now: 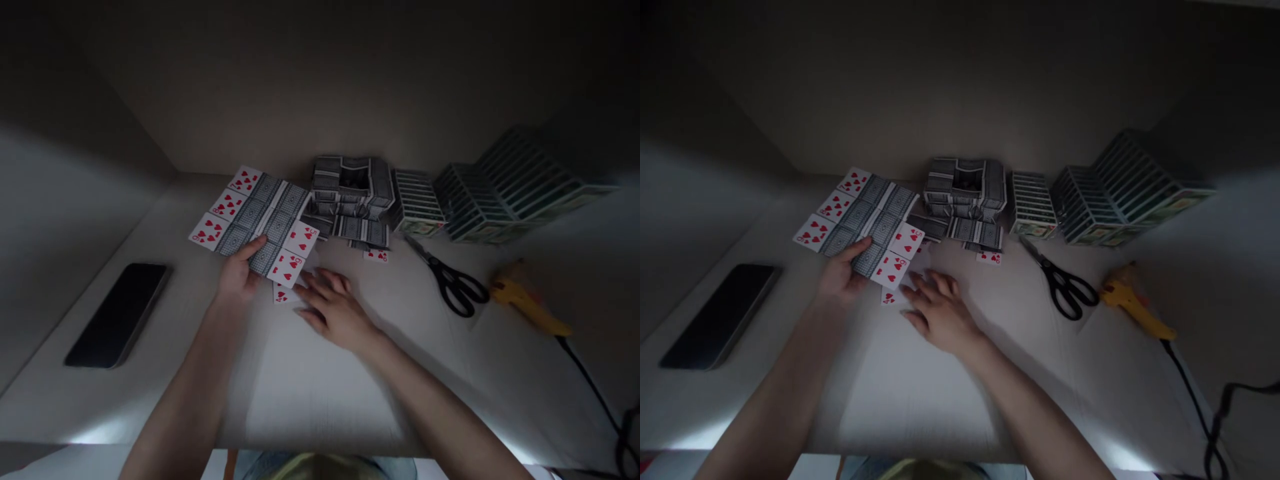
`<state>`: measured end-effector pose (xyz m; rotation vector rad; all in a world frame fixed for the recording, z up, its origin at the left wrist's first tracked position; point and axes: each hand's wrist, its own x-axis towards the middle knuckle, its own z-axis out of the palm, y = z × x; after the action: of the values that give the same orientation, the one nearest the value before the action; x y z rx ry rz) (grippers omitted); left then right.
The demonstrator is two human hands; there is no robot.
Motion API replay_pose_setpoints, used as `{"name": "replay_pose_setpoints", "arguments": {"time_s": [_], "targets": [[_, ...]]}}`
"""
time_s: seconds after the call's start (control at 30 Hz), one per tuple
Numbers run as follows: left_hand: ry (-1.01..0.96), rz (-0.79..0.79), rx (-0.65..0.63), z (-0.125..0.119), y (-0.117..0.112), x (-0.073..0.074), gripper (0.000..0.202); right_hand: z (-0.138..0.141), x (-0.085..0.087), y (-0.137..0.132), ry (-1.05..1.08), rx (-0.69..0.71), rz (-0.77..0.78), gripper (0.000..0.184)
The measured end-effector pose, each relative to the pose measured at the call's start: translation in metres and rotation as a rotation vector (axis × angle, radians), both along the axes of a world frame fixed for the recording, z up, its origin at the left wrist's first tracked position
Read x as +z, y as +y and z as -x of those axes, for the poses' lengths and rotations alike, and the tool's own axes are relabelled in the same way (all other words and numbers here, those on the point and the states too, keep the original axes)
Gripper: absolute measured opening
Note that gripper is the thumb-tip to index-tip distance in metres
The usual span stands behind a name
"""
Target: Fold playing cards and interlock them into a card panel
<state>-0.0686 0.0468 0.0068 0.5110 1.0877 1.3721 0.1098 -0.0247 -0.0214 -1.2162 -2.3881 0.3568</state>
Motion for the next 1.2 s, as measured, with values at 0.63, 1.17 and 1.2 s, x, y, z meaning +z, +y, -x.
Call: {"name": "replay_pose_setpoints", "arguments": {"time_s": [0.63,1.17,1.2], "targets": [[0.096,-0.054,-0.005,-0.005,-0.004,-0.001,0.041,-0.009,-0.013,0.010,0.420,-0.290,0.162,0.022],[0.091,0.012,-0.084,-0.006,-0.008,-0.002,0.044,-0.033,-0.007,0.032,1.292,-0.549,0.548,0.031],[0.088,0.024,-0.096,-0.006,-0.008,-0.001,0.043,-0.033,-0.007,0.031,1.288,-0.550,0.555,0.032]]}}
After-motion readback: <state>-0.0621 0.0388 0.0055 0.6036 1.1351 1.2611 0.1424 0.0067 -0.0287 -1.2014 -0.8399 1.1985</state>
